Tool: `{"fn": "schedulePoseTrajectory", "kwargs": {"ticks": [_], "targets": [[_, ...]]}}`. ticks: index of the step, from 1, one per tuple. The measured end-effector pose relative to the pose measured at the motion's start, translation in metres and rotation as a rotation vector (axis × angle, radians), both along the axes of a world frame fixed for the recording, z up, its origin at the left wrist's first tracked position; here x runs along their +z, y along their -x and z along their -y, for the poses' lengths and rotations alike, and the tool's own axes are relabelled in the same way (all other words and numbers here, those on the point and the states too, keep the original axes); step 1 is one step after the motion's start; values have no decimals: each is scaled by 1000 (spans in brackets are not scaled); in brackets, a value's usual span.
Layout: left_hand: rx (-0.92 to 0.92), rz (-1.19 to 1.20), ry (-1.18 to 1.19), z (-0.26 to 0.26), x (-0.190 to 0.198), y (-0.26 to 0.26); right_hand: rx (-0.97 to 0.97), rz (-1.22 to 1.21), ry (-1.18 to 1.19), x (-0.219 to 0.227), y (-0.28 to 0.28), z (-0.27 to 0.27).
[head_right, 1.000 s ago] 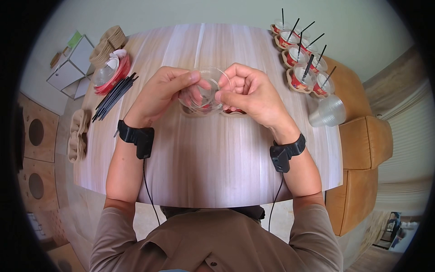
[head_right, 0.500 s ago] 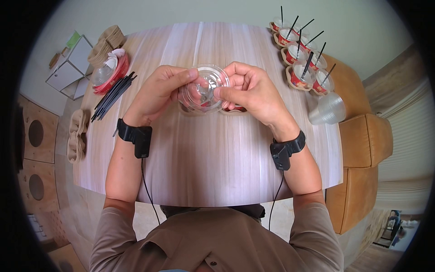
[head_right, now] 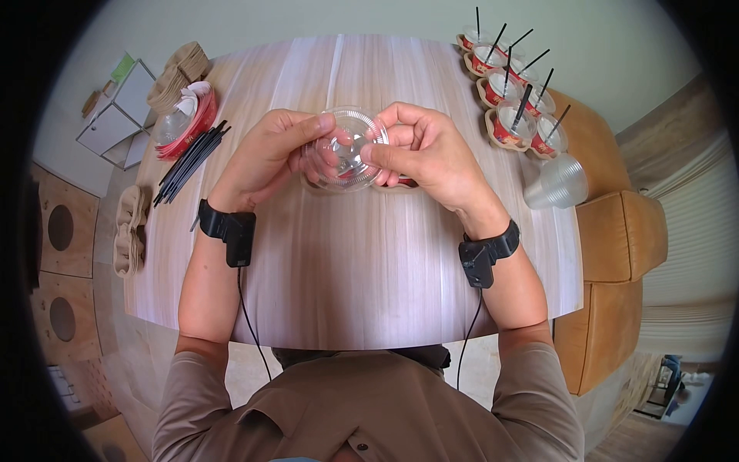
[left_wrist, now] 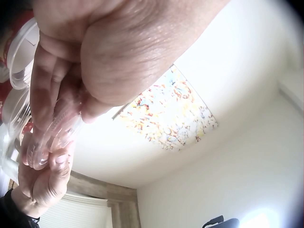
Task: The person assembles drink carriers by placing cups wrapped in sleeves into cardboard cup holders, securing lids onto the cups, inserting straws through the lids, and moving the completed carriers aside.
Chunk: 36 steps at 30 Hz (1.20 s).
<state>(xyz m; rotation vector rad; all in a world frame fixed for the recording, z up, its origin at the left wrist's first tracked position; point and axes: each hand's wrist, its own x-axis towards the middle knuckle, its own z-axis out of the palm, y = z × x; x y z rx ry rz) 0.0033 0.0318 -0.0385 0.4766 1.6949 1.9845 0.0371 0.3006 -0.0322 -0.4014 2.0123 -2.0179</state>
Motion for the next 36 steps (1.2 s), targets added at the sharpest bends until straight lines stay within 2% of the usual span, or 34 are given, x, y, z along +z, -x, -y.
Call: {"fn": "schedulePoseTrajectory", "kwargs": {"ticks": [13, 24, 28, 30, 31, 33, 34, 36], "targets": [[0, -5, -22, 0, -1, 0, -9, 22, -38, 6, -2, 1], [-3, -100, 50, 1, -4, 3, -9, -11, -59, 3, -1, 0], [11, -23, 29, -5, -4, 2, -77, -72, -12, -3, 11, -11], [150, -217, 45, -13, -4, -3, -173, -106, -10, -4, 22, -30], [146, -219, 42, -15, -8, -3, -177, -108, -13, -4, 27, -41], [309, -865, 377, -21, -23, -2, -187, 39, -124, -5, 35, -62], [310, -865, 375, -23, -28, -1, -181, 66, -155, -5, 38, -70], [276, -1181, 587, -27, -37, -1, -183, 92, -209, -7, 39, -78]]}}
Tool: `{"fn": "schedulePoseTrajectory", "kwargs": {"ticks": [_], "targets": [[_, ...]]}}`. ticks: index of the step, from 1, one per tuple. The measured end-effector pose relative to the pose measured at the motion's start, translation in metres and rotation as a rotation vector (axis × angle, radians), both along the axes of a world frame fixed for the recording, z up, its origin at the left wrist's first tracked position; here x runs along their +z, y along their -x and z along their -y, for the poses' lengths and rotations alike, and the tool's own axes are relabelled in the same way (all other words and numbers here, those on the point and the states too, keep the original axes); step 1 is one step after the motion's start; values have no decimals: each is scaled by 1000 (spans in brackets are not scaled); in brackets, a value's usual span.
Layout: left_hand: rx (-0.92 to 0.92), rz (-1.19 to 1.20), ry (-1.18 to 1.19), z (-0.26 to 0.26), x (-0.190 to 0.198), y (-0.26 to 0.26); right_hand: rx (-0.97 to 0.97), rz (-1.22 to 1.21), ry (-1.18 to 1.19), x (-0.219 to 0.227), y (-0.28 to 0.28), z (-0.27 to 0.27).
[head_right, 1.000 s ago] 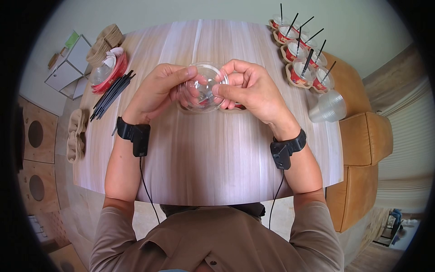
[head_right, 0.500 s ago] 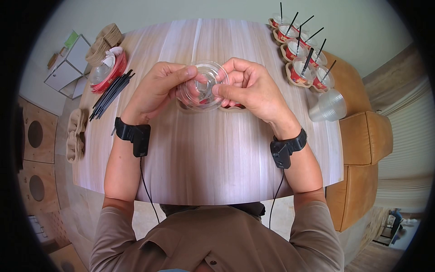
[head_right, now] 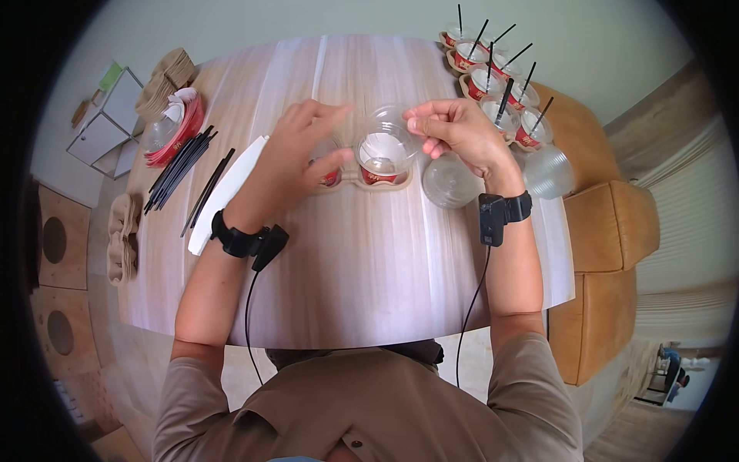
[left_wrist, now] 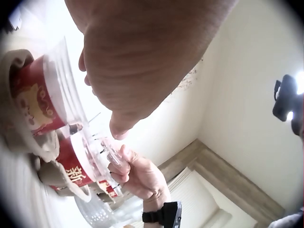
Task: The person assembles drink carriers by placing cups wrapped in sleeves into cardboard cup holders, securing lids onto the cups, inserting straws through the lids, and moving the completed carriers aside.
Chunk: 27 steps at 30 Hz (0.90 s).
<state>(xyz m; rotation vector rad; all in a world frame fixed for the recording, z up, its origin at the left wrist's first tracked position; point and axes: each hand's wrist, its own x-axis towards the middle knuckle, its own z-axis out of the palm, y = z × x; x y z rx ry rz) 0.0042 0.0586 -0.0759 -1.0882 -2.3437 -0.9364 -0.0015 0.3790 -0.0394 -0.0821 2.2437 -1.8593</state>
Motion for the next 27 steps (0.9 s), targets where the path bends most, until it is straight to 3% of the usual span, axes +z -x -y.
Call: {"fn": "schedulePoseTrajectory", "kwargs": {"ticks": [4, 27], "targets": [[-18, -50, 62, -11, -14, -5, -2, 57, -123, -4, 1, 2], [-6, -75, 102, -15, -18, -7, 53, 58, -124, -27, 12, 7]]}}
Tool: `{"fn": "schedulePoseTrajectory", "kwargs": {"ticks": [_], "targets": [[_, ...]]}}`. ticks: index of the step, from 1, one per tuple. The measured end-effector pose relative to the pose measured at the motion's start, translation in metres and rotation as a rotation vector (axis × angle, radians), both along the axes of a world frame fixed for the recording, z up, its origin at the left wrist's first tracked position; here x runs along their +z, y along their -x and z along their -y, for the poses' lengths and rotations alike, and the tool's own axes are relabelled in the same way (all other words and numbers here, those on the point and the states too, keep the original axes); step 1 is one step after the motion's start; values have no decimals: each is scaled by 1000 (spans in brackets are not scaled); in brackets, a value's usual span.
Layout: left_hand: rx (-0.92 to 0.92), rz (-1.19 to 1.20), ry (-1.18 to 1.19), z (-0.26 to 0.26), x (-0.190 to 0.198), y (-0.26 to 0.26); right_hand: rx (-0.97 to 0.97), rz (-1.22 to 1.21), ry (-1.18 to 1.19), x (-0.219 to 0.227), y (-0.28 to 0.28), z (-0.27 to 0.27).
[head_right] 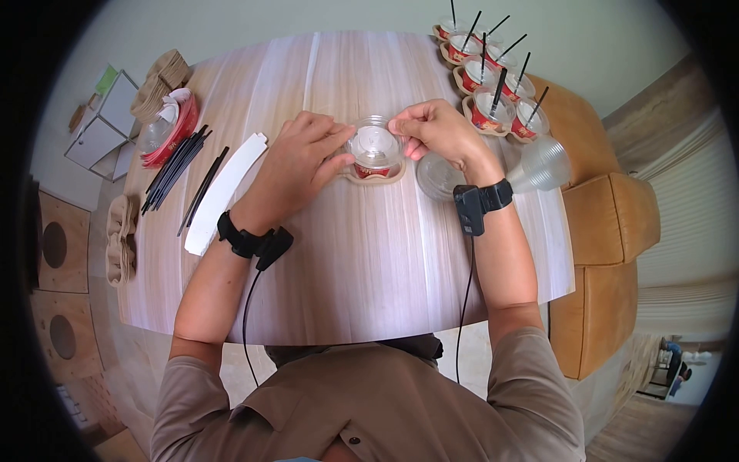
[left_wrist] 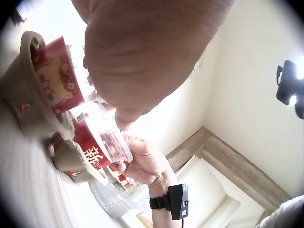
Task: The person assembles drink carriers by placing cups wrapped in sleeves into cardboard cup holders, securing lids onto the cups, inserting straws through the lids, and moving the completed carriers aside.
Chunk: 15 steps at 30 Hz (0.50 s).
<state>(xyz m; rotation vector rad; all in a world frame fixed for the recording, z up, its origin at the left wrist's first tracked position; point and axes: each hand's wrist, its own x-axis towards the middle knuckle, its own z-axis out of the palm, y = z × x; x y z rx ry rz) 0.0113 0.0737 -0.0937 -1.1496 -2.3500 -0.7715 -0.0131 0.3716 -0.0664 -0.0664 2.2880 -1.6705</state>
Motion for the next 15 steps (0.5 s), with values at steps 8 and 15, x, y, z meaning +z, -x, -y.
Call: {"fn": "schedulePoseTrajectory", "kwargs": {"ticks": [8, 15], "targets": [[39, -123, 31, -4, 0, -3, 18, 54, 0, 12, -6, 1], [59, -93, 18, -7, -2, -5, 113, 39, -72, 15, -8, 1]]}}
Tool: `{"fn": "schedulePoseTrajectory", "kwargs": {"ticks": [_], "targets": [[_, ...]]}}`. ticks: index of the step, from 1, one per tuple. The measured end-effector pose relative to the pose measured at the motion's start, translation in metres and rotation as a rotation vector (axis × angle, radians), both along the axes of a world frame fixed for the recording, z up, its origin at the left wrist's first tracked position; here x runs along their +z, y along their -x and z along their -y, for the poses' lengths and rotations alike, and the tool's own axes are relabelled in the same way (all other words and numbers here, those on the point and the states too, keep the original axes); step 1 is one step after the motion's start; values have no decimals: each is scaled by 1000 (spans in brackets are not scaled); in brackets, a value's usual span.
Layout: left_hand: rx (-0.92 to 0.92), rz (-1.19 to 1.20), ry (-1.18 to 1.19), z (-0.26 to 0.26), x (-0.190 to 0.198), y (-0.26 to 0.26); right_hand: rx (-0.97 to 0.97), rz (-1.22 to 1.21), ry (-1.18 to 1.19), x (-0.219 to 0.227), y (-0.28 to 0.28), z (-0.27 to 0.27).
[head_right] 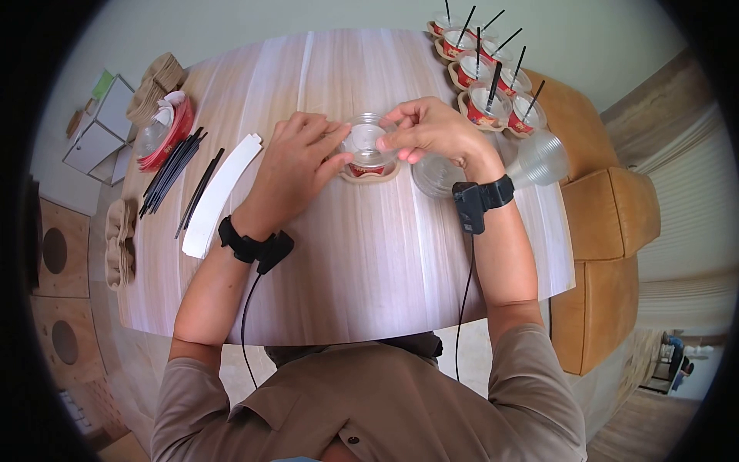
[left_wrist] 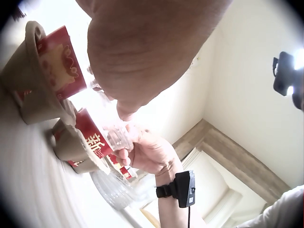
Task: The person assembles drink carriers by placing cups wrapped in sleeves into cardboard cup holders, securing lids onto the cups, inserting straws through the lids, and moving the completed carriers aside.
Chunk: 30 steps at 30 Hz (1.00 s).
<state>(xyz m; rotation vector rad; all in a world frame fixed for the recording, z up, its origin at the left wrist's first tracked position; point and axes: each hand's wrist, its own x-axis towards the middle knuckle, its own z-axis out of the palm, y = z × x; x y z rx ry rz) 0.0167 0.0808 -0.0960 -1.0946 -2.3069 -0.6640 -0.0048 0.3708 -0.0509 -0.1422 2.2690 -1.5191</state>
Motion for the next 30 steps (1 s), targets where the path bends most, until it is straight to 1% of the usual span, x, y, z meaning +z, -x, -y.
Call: {"fn": "schedulePoseTrajectory", "kwargs": {"ticks": [7, 8, 10, 11, 12, 13, 14, 16, 18, 24, 27, 30], "targets": [[-19, 56, -13, 3, 2, 0, 12, -19, -32, 1, -1, -1], [-25, 76, -2, 5, 6, -1, 1, -20, -36, 4, -1, -6], [-47, 94, 0, 11, 18, -2, -13, -79, -153, 12, 2, -23], [-15, 138, 35, 17, 27, -3, -25, -79, -160, 10, 1, -35], [19, 183, 71, 22, 31, -2, 13, -195, -371, 6, 1, -51], [12, 182, 67, 28, 30, 1, 56, -309, -581, 10, -3, -53], [26, 191, 90, 34, 28, 5, 24, -205, -713, 14, -9, -54], [37, 200, 114, 36, 26, 9, 47, -170, -735, 19, -18, -47], [35, 344, 44, 36, 22, 11, 76, -136, -754, 18, -21, -42], [41, 346, 36, 34, 15, 11, 148, -128, -816, 17, -19, -34], [46, 359, 37, 34, 17, 10, 163, -157, -798, 9, -16, -43], [40, 335, 37, 35, 15, 11, 146, -180, -732, 6, -12, -53]]}}
